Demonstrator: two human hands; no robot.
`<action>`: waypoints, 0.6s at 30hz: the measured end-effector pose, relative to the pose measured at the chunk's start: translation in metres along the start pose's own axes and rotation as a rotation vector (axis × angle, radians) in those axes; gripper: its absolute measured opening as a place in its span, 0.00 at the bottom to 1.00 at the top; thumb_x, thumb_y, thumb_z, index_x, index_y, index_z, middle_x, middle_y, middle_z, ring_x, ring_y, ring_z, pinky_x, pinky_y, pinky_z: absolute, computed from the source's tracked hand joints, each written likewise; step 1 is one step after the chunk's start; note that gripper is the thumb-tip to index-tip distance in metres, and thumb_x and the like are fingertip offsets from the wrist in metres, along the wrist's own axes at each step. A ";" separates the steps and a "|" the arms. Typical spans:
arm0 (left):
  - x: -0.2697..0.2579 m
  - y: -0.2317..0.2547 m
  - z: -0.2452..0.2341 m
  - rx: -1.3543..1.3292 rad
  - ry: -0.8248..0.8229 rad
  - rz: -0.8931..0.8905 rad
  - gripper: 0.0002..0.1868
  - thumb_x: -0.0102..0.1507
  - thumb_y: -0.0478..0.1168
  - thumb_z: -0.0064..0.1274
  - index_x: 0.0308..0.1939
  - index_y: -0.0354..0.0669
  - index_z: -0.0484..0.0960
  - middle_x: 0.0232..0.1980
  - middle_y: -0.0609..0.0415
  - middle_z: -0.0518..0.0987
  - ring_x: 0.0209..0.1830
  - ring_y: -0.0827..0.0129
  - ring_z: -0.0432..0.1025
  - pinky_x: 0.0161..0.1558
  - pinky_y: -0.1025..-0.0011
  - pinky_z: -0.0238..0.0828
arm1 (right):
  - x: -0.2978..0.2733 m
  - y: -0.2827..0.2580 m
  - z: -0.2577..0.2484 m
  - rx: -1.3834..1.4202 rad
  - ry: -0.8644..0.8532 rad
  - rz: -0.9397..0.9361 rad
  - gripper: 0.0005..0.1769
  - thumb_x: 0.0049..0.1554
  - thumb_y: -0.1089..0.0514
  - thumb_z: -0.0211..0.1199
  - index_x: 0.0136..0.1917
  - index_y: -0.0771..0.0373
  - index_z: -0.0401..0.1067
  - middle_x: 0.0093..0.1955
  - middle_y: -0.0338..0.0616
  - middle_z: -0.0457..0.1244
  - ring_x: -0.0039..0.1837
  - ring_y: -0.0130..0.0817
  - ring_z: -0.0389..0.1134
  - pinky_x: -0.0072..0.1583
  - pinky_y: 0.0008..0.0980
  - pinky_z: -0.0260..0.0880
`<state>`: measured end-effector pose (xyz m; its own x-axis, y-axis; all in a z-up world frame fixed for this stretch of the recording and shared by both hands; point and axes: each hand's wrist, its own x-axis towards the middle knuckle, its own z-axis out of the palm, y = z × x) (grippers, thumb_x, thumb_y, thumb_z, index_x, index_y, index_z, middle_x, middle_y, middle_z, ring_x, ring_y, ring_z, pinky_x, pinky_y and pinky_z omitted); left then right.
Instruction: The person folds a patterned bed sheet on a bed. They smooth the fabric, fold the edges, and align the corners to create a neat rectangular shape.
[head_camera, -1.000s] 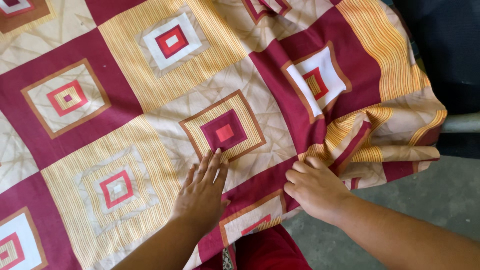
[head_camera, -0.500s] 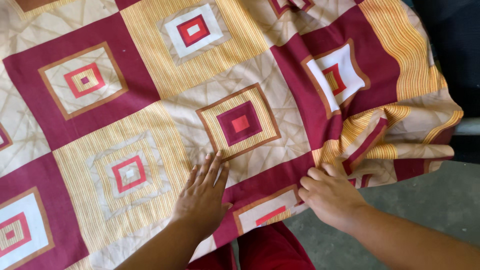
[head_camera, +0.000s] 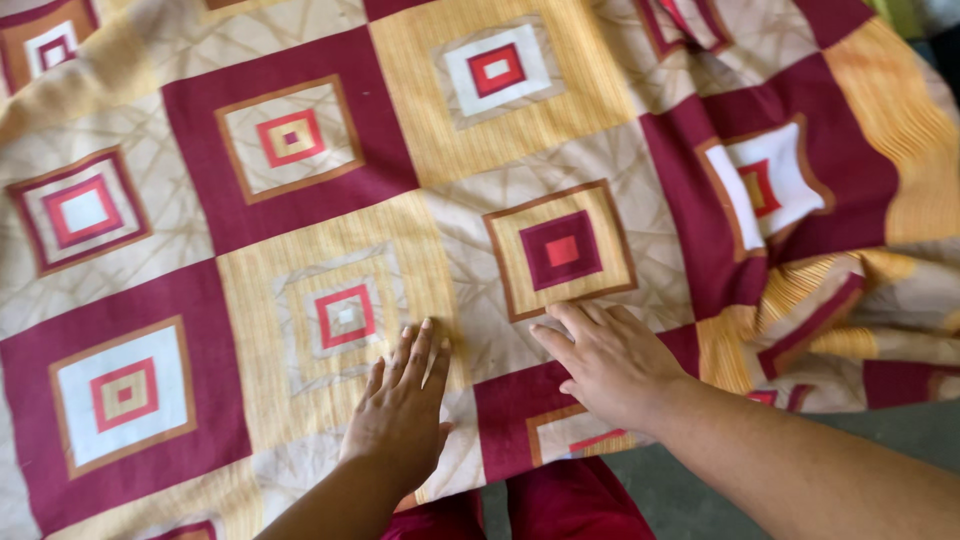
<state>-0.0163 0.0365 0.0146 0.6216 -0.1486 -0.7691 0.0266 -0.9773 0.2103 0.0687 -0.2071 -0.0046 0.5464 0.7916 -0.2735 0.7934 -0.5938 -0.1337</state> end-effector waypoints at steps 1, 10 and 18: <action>-0.002 -0.003 -0.001 -0.021 -0.028 -0.024 0.50 0.67 0.52 0.52 0.79 0.47 0.32 0.86 0.50 0.24 0.84 0.58 0.23 0.79 0.57 0.29 | 0.007 -0.001 0.002 -0.025 0.097 -0.038 0.45 0.40 0.40 0.71 0.67 0.58 0.68 0.70 0.51 0.59 0.67 0.45 0.62 0.64 0.45 0.62; -0.018 -0.028 0.009 -0.162 -0.148 -0.140 0.53 0.68 0.53 0.54 0.80 0.50 0.29 0.84 0.51 0.22 0.85 0.60 0.22 0.81 0.58 0.28 | 0.042 -0.020 -0.031 -0.058 -0.701 -0.015 0.42 0.56 0.36 0.71 0.68 0.65 0.59 0.70 0.51 0.51 0.72 0.44 0.53 0.71 0.47 0.58; -0.031 -0.049 0.022 -0.114 -0.232 0.024 0.50 0.67 0.45 0.55 0.82 0.51 0.34 0.85 0.48 0.20 0.85 0.56 0.21 0.80 0.53 0.28 | 0.051 -0.057 -0.015 -0.064 -0.678 -0.191 0.18 0.57 0.55 0.63 0.60 0.58 0.70 0.63 0.42 0.57 0.71 0.39 0.56 0.71 0.44 0.59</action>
<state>-0.0537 0.0859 0.0146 0.4274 -0.2155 -0.8780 0.1103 -0.9515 0.2873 0.0551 -0.1308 0.0030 0.1247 0.6046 -0.7867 0.8844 -0.4271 -0.1881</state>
